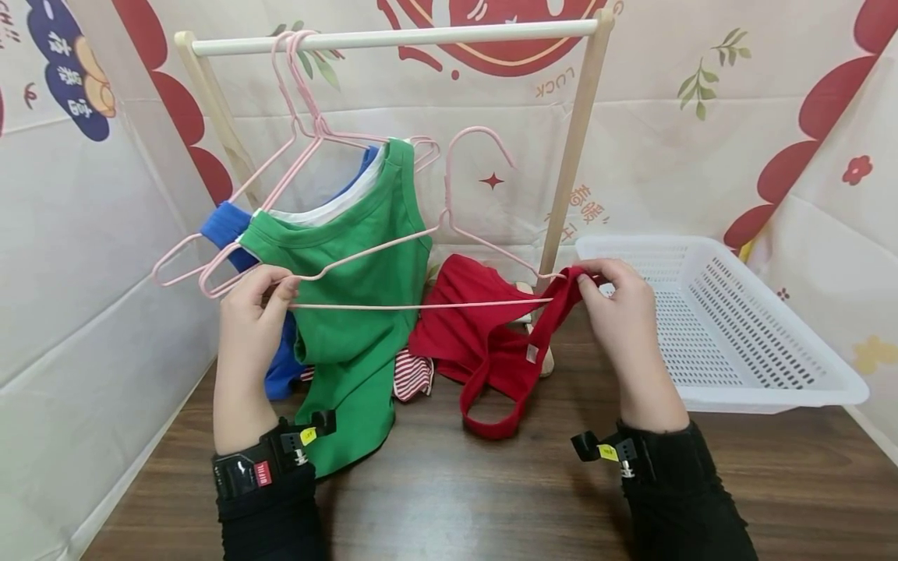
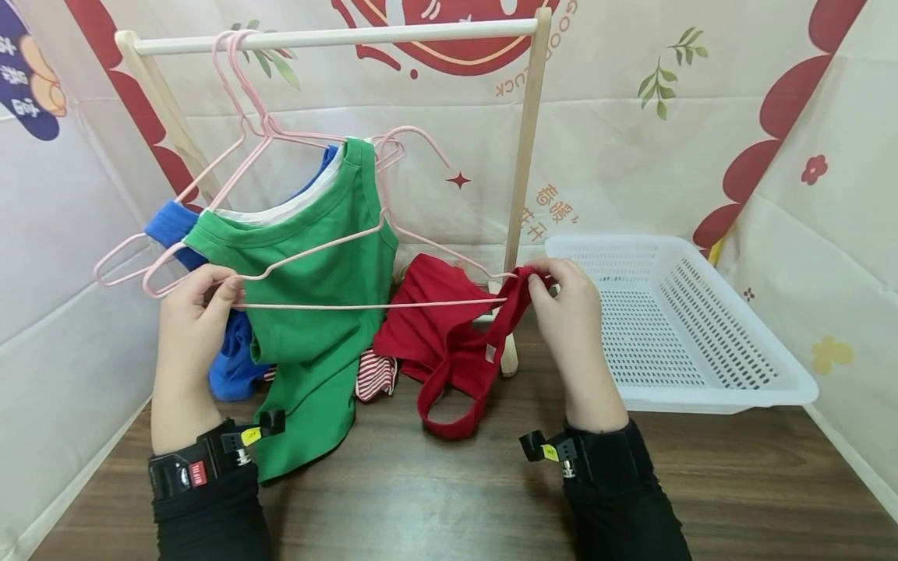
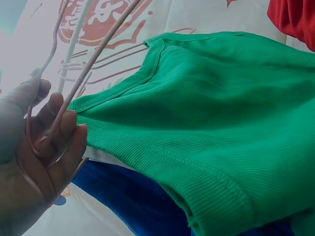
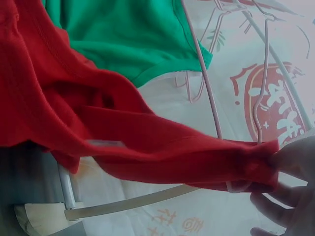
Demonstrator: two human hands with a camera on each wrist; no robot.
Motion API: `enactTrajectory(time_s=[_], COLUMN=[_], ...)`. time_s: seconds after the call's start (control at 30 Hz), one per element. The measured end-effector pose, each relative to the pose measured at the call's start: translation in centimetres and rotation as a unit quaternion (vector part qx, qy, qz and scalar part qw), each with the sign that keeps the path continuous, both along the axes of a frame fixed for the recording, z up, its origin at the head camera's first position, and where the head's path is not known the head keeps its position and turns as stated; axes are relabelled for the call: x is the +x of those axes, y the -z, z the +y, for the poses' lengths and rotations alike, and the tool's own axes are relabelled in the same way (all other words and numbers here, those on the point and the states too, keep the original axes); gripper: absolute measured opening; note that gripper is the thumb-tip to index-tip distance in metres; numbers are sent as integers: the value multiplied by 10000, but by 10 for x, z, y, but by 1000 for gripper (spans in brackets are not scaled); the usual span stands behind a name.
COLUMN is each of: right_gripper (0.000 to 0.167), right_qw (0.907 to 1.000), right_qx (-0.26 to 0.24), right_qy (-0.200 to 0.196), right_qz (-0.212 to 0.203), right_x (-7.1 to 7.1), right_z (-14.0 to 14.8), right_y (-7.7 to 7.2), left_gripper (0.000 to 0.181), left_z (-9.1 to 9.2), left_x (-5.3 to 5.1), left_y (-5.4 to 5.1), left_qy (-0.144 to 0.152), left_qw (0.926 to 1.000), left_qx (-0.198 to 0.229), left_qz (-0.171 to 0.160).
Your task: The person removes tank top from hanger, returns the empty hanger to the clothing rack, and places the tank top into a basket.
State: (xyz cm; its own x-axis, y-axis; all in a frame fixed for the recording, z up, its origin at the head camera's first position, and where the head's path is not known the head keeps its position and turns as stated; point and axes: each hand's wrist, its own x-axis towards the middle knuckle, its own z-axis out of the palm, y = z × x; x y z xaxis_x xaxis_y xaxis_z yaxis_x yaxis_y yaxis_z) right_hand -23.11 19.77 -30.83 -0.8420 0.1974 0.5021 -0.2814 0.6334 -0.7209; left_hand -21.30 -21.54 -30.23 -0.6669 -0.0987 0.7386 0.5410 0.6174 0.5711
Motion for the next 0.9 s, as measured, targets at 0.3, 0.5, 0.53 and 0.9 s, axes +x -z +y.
enactTrajectory(time_s=[0.3,0.5,0.53,0.9], right_gripper=[32,33,34,44], right_qw=[9955,9941,9940,9927], right_qx=[611,766,787,750], right_qy=[-133,-126,-136,-456], right_qz=[-716,-752,-752,-830], right_x=[-1,0,0,9], right_z=[3,3,3,-2], right_y=[-1,-3,-3,-9], left_gripper=[16,24,25,30], left_z=[1,-1,-1,11], left_x=[1,2,2,4], left_y=[-2,-1,-2,-6], left_qy=[-380,-655,-693,-1028], left_qw=[9992,9972,9966,9879], left_qx=[106,315,385,1115], left_qz=[7,-187,-205,311])
